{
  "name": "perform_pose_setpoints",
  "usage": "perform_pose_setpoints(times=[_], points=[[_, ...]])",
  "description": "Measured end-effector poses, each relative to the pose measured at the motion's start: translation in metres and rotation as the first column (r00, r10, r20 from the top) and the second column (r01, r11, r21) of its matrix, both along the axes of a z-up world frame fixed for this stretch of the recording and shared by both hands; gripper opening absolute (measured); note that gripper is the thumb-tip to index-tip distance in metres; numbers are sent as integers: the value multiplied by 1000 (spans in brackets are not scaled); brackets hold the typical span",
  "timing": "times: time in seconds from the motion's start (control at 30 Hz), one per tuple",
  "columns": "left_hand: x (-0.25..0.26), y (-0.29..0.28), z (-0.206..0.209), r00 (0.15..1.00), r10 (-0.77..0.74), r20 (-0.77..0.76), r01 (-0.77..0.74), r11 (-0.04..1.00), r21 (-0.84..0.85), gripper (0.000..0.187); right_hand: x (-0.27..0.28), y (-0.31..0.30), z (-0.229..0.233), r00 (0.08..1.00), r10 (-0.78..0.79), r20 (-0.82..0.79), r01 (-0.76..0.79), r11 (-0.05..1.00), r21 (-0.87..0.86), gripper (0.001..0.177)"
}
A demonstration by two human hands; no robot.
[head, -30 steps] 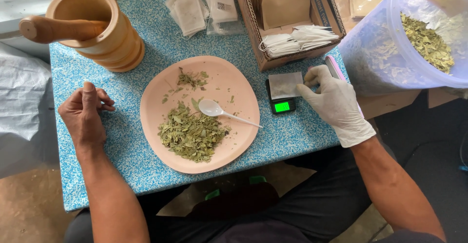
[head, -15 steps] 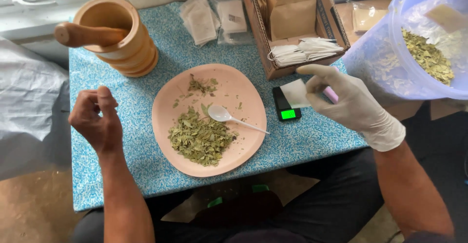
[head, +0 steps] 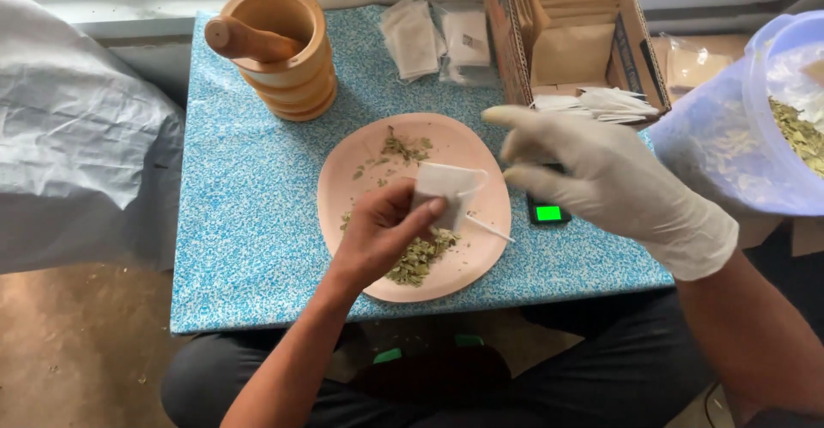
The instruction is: Filling small filter bags with dried tea leaves using a spoon and sealing them with a heat sealer
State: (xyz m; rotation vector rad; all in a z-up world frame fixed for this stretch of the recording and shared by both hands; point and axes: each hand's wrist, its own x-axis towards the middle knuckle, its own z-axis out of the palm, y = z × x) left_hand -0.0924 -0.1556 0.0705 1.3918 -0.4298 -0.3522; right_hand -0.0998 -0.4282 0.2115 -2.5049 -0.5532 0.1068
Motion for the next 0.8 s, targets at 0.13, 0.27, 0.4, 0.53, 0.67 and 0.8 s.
perform_pose_setpoints(times=[0.13, 0.27, 0.4, 0.53, 0.67, 0.8], points=[[1, 6, 0, 998, 33, -56, -36, 998, -57, 34, -15, -8, -29, 949, 14, 316, -48, 994, 101, 31], [-8, -4, 3, 992, 93, -82, -97, 994, -57, 28, -41, 23, -46, 991, -122, 52, 96, 931, 352, 38], [-15, -7, 16, 998, 29, -48, -37, 985, -171, 20, -25, 42, -37, 943, -319, -96, 330, 936, 126, 83], [-15, -11, 16, 997, -47, -57, 39, 990, -135, 20, -16, 36, -58, 976, -167, -139, 208, 901, 381, 31], [-17, -18, 1, 968, -73, -241, -13, 941, -339, 25, -11, 28, -71, 954, -297, -45, 292, 883, 367, 29], [-8, -20, -14, 965, 46, -260, -136, 931, -340, 23, -9, 23, -61, 886, -463, 31, 426, 838, 340, 38]])
